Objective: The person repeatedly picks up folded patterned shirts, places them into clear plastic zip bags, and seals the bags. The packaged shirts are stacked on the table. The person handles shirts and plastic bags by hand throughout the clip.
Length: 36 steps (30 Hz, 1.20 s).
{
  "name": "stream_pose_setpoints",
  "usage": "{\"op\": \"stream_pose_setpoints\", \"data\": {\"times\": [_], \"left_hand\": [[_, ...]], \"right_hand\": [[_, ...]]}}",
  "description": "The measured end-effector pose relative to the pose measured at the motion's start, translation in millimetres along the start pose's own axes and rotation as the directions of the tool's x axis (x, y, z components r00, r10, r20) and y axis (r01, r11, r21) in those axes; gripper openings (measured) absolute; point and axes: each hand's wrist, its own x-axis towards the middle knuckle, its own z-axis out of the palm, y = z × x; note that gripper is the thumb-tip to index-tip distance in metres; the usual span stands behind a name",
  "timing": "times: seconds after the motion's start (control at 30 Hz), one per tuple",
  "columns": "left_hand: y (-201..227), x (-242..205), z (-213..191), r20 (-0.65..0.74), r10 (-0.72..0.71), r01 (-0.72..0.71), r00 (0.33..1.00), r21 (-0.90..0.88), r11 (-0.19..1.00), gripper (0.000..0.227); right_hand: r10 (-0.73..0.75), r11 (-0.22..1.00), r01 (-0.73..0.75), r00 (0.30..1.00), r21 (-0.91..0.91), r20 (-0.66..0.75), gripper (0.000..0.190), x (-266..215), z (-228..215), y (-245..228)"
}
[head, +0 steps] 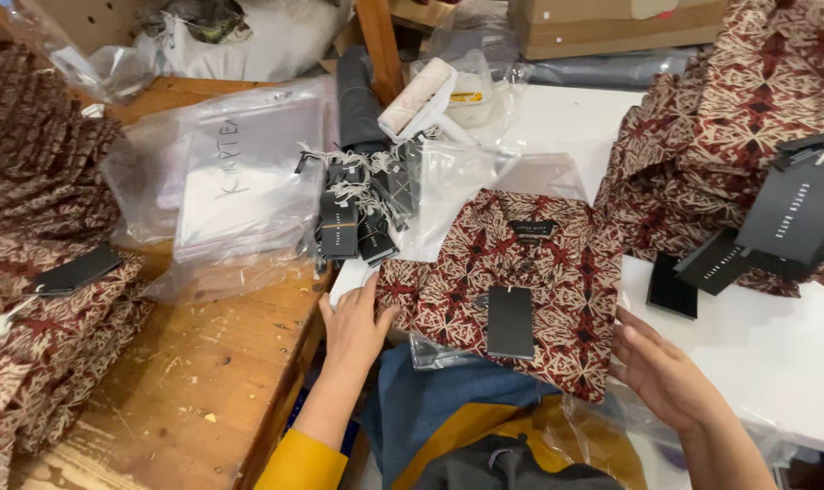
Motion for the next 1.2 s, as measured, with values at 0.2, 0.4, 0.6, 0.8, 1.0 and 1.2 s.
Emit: {"op": "stream_pose_setpoints", "data": {"times": [0.2,0.4,0.6,0.8,1.0,1.2], "left_hand": [[3.9,10.6,23.3,-0.065,-0.067,-0.004,0.996,-0.747,0.664,0.054],[-10.8,26.4,35.0,-0.064,-0.134,0.068,0.989,-0.608,0.791,0.046],[-22.5,32.8,36.4,0.239,-0.044,0.114,0.97,-0.29,0.95,0.039],[-9.3,47.1,54.0,0.447,-0.061,0.405,0.892,-0.735,0.544,0.052],[-4.4,62.2,73.1,0.407,0.072,0.154,0.91,-0.497,0.854,0.064],[10.9,62.9,65.1,0.34,0.087,0.149,0.937,-0.61,0.778,0.062]], "right_hand": [[0.018,0.985,-0.024,0.999,-0.168,-0.035,0.08,-24.0,5.3,11.3],[-0.011,0.999,0.011,1.0,-0.051,-0.001,0.076,-26.3,4.1,25.7],[-0.054,0.998,0.053,0.998,0.023,0.036,0.071,-28.2,12.4,31.8],[-0.126,0.981,0.119,0.991,0.151,0.037,0.068,-33.8,34.6,33.6],[-0.218,0.962,0.205,0.974,0.178,0.057,0.075,-35.1,52.4,40.0],[-0.271,0.936,0.254,0.962,0.245,0.034,0.07,-33.2,64.9,45.9]]}}
